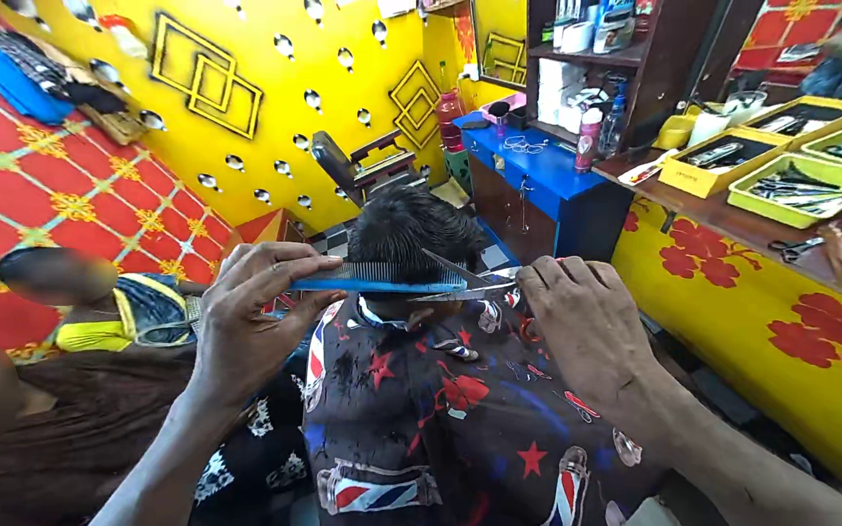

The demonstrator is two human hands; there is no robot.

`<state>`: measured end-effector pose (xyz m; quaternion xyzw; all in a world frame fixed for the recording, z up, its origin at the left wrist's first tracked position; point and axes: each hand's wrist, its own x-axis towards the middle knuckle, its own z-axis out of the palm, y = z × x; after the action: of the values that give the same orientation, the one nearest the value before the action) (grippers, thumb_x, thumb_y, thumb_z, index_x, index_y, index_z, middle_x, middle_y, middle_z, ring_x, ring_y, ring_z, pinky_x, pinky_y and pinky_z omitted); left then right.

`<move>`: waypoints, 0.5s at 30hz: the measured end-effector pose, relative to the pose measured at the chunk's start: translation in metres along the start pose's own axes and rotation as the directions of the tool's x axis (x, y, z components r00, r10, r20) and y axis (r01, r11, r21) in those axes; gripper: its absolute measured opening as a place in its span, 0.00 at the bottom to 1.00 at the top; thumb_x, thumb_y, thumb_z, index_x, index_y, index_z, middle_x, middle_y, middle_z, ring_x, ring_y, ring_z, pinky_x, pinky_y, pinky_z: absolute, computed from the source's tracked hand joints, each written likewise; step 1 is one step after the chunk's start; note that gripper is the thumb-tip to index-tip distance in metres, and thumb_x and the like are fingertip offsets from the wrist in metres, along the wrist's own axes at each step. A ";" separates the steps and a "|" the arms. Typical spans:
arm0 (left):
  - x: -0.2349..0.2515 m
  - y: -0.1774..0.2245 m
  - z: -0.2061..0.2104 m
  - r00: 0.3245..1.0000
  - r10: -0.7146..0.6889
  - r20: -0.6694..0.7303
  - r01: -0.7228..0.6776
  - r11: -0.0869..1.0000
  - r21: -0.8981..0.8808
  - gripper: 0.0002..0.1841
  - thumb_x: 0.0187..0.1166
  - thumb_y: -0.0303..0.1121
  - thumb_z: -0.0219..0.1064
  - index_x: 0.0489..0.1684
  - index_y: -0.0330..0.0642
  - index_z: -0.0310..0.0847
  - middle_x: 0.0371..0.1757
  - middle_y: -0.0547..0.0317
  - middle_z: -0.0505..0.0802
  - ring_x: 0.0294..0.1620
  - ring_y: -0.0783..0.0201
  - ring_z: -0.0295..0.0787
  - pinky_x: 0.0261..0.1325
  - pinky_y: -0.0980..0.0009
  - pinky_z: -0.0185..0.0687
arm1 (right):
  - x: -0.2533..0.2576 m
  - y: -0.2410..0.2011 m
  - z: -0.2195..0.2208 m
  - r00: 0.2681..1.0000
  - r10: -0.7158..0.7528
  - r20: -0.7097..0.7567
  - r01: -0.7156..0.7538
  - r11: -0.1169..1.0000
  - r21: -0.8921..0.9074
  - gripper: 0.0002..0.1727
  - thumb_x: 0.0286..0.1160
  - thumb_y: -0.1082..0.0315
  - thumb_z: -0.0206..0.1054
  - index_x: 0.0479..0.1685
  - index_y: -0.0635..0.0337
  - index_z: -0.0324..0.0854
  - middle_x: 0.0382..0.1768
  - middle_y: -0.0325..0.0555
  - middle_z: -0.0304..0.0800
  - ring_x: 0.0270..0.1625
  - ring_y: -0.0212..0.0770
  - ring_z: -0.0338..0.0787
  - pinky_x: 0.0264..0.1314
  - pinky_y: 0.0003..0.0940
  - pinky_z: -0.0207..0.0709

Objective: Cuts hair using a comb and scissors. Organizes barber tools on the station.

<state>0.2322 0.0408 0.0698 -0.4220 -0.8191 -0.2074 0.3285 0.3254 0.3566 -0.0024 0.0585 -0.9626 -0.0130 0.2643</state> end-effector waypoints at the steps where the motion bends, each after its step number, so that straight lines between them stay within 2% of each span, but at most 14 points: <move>1: 0.000 0.002 0.000 1.000 -0.008 0.001 0.008 1.000 0.006 0.16 0.74 0.39 0.77 0.56 0.44 0.92 0.59 0.57 0.92 0.63 0.61 0.84 0.67 0.62 0.76 | 0.005 -0.003 -0.002 1.000 -0.001 0.010 0.002 1.000 -0.011 0.26 0.54 0.82 0.79 0.59 0.62 0.87 0.54 0.54 0.90 0.58 0.57 0.89 0.61 0.53 0.78; 4: 0.001 0.002 0.001 1.000 -0.004 -0.011 0.004 1.000 0.008 0.16 0.74 0.39 0.76 0.56 0.44 0.93 0.59 0.58 0.92 0.63 0.61 0.84 0.67 0.62 0.76 | 0.015 -0.007 -0.004 0.999 -0.032 0.004 0.032 0.999 0.004 0.23 0.54 0.84 0.77 0.55 0.62 0.88 0.48 0.54 0.91 0.52 0.56 0.89 0.56 0.51 0.78; 6: 0.002 0.002 0.001 1.000 0.000 -0.015 0.000 1.000 0.008 0.16 0.74 0.39 0.76 0.56 0.43 0.93 0.59 0.57 0.92 0.63 0.61 0.84 0.67 0.63 0.76 | 0.016 -0.007 -0.005 0.998 -0.059 0.019 0.058 0.998 0.033 0.19 0.56 0.83 0.78 0.49 0.60 0.89 0.41 0.50 0.92 0.44 0.52 0.91 0.51 0.48 0.80; 8: 0.004 0.003 0.001 1.000 -0.007 -0.018 0.007 1.000 0.010 0.16 0.74 0.40 0.77 0.56 0.43 0.92 0.59 0.57 0.92 0.63 0.62 0.84 0.67 0.64 0.76 | 0.014 -0.004 -0.005 0.997 -0.069 0.037 0.068 0.996 0.049 0.17 0.56 0.83 0.78 0.45 0.58 0.90 0.40 0.47 0.94 0.39 0.50 0.91 0.48 0.45 0.80; 10: 0.007 0.003 0.001 1.000 -0.011 -0.021 0.011 1.000 0.010 0.17 0.74 0.40 0.77 0.57 0.44 0.92 0.59 0.59 0.91 0.63 0.62 0.84 0.66 0.64 0.76 | 0.014 0.000 -0.002 0.998 -0.052 0.036 0.050 0.997 0.051 0.18 0.55 0.84 0.78 0.46 0.58 0.91 0.41 0.48 0.94 0.42 0.50 0.92 0.49 0.47 0.80; 12: 0.010 0.003 0.001 1.000 -0.009 -0.023 0.010 1.000 0.014 0.17 0.74 0.41 0.77 0.57 0.45 0.92 0.60 0.60 0.92 0.63 0.63 0.84 0.66 0.64 0.77 | 0.017 0.002 0.001 1.000 -0.023 0.009 0.022 0.999 0.047 0.22 0.54 0.84 0.78 0.52 0.60 0.89 0.47 0.51 0.93 0.51 0.54 0.91 0.54 0.49 0.81; 13: 0.011 0.003 0.001 1.000 -0.006 -0.023 0.007 1.000 0.015 0.17 0.73 0.40 0.77 0.57 0.45 0.93 0.60 0.60 0.92 0.63 0.62 0.84 0.67 0.64 0.77 | 0.018 0.002 0.002 1.000 -0.015 -0.008 0.015 0.999 0.046 0.23 0.54 0.84 0.78 0.54 0.61 0.88 0.50 0.52 0.91 0.55 0.56 0.90 0.53 0.50 0.81; 15: 0.012 0.002 0.001 1.000 0.003 -0.027 -0.002 1.000 0.021 0.17 0.73 0.40 0.77 0.56 0.44 0.93 0.60 0.59 0.92 0.63 0.62 0.84 0.67 0.63 0.76 | 0.019 0.002 0.004 0.999 -0.030 -0.044 0.033 0.998 0.056 0.24 0.54 0.82 0.79 0.55 0.63 0.88 0.49 0.53 0.91 0.52 0.56 0.89 0.48 0.49 0.81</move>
<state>0.2285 0.0498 0.0778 -0.4168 -0.8162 -0.2040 0.3443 0.3071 0.3566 0.0037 0.0814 -0.9556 0.0114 0.2829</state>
